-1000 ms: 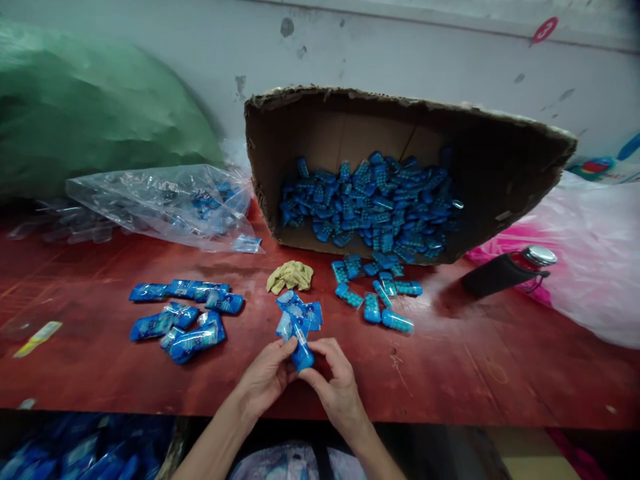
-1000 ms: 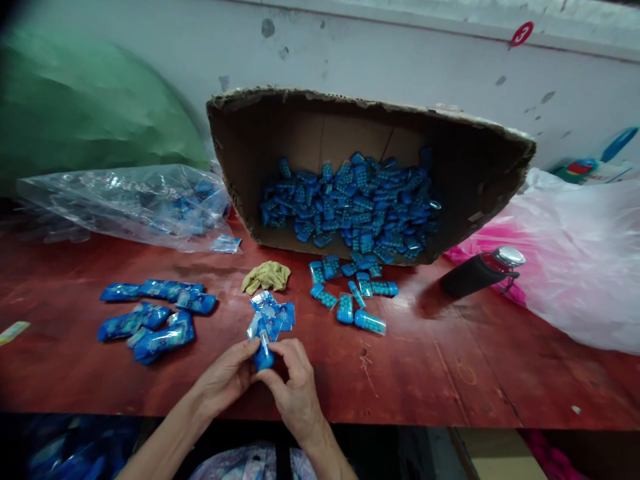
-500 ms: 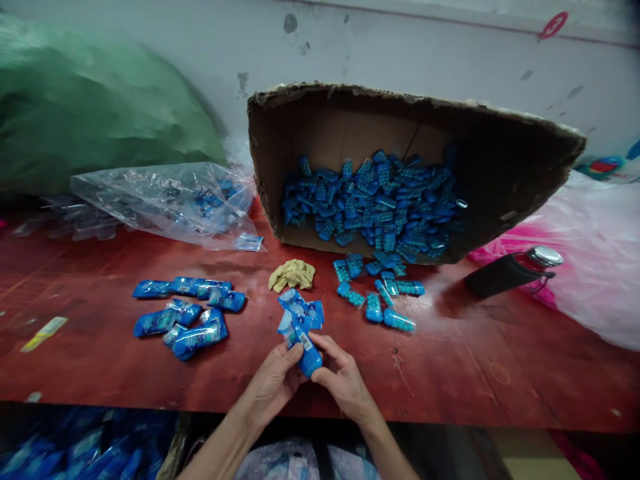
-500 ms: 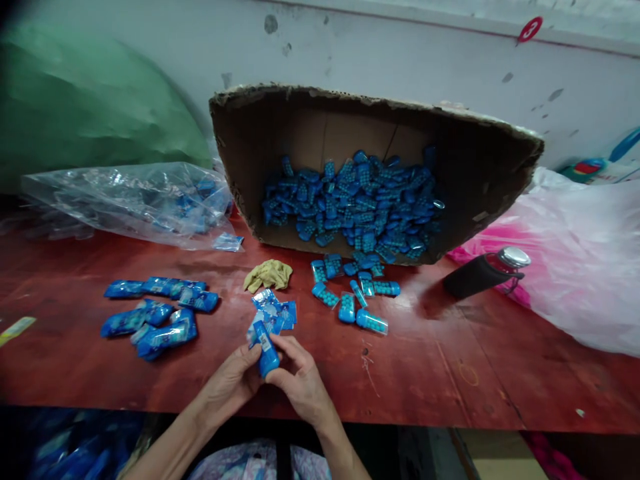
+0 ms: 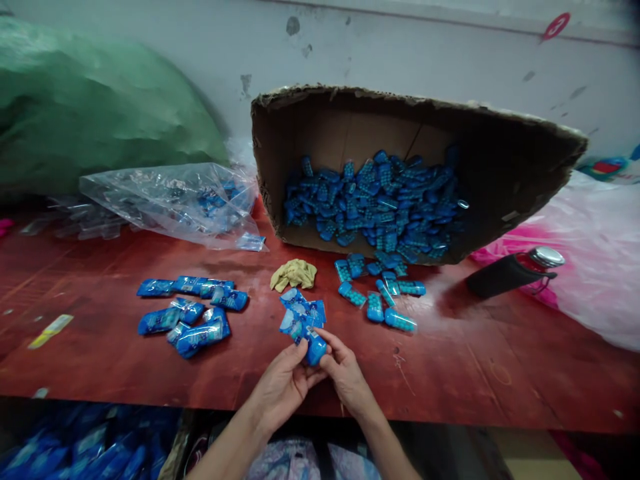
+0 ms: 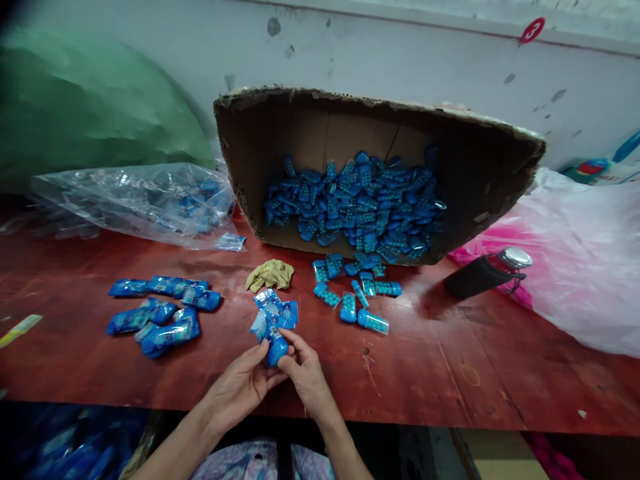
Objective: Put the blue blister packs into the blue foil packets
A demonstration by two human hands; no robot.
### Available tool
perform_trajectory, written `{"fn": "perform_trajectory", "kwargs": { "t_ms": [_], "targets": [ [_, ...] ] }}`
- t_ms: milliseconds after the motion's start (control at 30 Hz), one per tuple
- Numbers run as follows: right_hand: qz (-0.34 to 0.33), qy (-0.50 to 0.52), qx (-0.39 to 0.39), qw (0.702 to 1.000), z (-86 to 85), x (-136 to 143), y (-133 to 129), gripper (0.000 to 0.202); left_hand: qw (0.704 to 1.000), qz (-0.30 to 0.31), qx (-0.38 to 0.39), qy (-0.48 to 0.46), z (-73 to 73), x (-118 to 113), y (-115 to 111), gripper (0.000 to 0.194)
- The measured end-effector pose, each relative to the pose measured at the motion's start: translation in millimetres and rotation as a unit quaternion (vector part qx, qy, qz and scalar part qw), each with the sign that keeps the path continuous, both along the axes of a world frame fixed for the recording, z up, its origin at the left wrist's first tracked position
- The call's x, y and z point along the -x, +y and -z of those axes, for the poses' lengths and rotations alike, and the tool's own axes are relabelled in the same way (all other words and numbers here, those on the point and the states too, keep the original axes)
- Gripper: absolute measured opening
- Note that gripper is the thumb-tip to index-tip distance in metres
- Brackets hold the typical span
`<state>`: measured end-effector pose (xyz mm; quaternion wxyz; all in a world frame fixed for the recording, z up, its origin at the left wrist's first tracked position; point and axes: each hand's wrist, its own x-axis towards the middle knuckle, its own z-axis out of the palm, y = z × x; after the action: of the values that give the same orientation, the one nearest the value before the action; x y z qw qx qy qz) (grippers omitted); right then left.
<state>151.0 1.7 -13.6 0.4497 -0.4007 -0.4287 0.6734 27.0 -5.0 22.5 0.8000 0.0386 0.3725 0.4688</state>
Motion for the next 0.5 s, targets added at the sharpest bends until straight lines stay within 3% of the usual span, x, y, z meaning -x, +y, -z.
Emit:
{"fn": "perform_trajectory", "kwargs": {
  "t_ms": [100,333,433,500],
  "targets": [
    [-0.035,0.055,0.006,0.998,-2.1,-0.1,0.5,0.047,1.000,0.001,-0.002,0.030,2.0,3.3,-0.8,0.012],
    [-0.030,-0.066,-0.048,0.996,-13.6,8.6,-0.5,0.038,0.996,-0.021,-0.014,0.087,5.4,3.4,-7.0,0.018],
    [-0.044,-0.074,-0.050,0.995,-11.8,8.2,1.9,0.037,0.991,-0.050,-0.012,0.127,-0.5,20.7,-2.2,0.020],
    [-0.035,-0.100,-0.058,0.993,-10.9,4.1,5.5,0.035,0.969,-0.119,-0.020,0.215,-9.0,46.2,2.4,0.022]
  ]
}}
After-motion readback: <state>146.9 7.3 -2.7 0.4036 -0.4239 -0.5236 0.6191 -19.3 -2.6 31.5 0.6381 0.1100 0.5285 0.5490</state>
